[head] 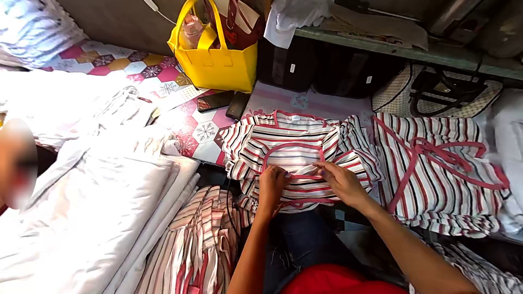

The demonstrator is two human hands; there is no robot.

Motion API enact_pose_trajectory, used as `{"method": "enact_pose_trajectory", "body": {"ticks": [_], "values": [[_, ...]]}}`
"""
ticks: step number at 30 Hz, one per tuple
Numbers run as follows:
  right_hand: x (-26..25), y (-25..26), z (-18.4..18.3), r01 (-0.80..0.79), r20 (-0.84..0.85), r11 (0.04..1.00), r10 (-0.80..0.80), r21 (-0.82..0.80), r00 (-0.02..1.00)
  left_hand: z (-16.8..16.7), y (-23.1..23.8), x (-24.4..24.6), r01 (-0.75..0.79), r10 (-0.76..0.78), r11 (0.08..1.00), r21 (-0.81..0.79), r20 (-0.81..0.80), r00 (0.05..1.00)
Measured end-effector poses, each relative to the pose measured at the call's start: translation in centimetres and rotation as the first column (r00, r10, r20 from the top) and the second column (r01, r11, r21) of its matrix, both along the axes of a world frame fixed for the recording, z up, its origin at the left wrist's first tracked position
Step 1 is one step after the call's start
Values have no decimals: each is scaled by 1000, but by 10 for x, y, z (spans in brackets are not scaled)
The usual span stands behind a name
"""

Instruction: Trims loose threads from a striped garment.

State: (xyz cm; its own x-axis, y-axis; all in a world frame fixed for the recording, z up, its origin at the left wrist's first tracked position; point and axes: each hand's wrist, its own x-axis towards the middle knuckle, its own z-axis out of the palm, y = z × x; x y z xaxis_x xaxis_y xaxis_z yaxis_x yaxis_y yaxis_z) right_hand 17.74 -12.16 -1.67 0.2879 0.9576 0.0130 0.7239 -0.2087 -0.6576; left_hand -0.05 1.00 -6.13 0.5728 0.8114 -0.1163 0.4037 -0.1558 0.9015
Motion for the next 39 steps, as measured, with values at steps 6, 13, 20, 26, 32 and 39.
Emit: {"method": "enact_pose_trajectory", "body": {"ticks": [6, 13, 20, 26, 32, 39], "values": [[-3, 41, -13, -201, 226, 979, 203, -29, 953, -17, 2, -3, -45, 60, 995, -92, 168, 984], [-14, 46, -41, -218, 364, 972, 174, 84, 915, -21, -2, -3, -54, 104, 982, -179, 284, 953], [-18, 47, -47, -217, 387, 970, 159, 111, 908, -26, -7, -3, -68, 134, 976, -205, 326, 936], [-5, 31, -19, -10, 18, 1000, 10, 16, 1000, 19, -18, -16, 81, -56, 989, 121, -195, 979], [-13, 15, -14, 111, -535, 976, -197, -190, 822, -21, -30, 13, -13, 2, 907, 421, 25, 1000], [-3, 1, -15, 73, -768, 948, -294, -309, 569, 22, -40, -14, 16, 38, 978, 207, -251, 967]]}}
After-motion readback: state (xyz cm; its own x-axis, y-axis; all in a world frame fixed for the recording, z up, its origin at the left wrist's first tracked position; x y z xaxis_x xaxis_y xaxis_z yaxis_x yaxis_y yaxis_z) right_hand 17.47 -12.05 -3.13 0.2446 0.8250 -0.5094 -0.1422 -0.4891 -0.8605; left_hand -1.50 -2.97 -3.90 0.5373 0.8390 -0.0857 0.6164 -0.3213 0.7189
